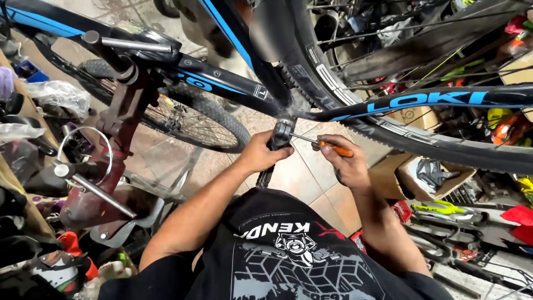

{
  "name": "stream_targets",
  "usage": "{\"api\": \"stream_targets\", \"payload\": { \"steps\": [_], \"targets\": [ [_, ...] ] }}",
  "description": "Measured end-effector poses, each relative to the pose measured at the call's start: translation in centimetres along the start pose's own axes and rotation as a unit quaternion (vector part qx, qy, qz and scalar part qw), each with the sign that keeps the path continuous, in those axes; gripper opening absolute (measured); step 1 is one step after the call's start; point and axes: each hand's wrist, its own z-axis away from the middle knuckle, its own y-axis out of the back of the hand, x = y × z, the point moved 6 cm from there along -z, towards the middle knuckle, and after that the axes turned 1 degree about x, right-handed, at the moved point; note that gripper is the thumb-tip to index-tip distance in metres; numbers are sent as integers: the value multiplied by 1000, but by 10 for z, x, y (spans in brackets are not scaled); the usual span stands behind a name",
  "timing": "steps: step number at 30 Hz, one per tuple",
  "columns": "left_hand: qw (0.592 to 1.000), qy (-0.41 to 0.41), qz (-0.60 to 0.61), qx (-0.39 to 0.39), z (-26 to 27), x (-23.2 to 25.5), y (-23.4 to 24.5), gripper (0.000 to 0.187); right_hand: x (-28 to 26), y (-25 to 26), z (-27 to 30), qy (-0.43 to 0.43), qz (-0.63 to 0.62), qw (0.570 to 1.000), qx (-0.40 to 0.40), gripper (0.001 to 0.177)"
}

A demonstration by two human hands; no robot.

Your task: A person performs maintenance on a bicycle, using a small tool to adjust the crank area and searching for parts in storage boxes.

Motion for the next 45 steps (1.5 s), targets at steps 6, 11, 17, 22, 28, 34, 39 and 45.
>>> {"api": "stream_targets", "payload": {
  "steps": [6, 11, 17, 22, 28, 34, 39, 45],
  "targets": [
    [997, 14, 79, -1, -18, -45, -21, 25, -11, 6, -10, 86, 107, 990, -41, 25],
    [996, 32, 86, -20, -23, -51, -29, 29, -47, -9, -9, 139, 135, 978, -82, 22],
    [998, 44, -35, -8, -16, -22, -11, 29, -28, -13, -13, 67, 127, 989, -33, 15],
    [980, 16, -199, -13, -13, 22, 26, 26, 29, -19, -3, 49, 34, 995, 85, 35],
    [969, -21, -231, -79, -10, 51, 35, 24, 86, -25, 0, -16, -174, 956, 235, 42],
    [945, 49, -313, -76, -24, 34, 32, 24, 91, -34, 2, -76, -231, 926, 288, 46],
    [944, 56, -317, -76, -25, 44, 38, 22, 93, -38, 0, -123, -247, 916, 291, 49],
    [934, 70, -340, -86, -25, 35, 40, 24, 94, -42, 2, -182, -280, 908, 254, 52]
  ]
}}
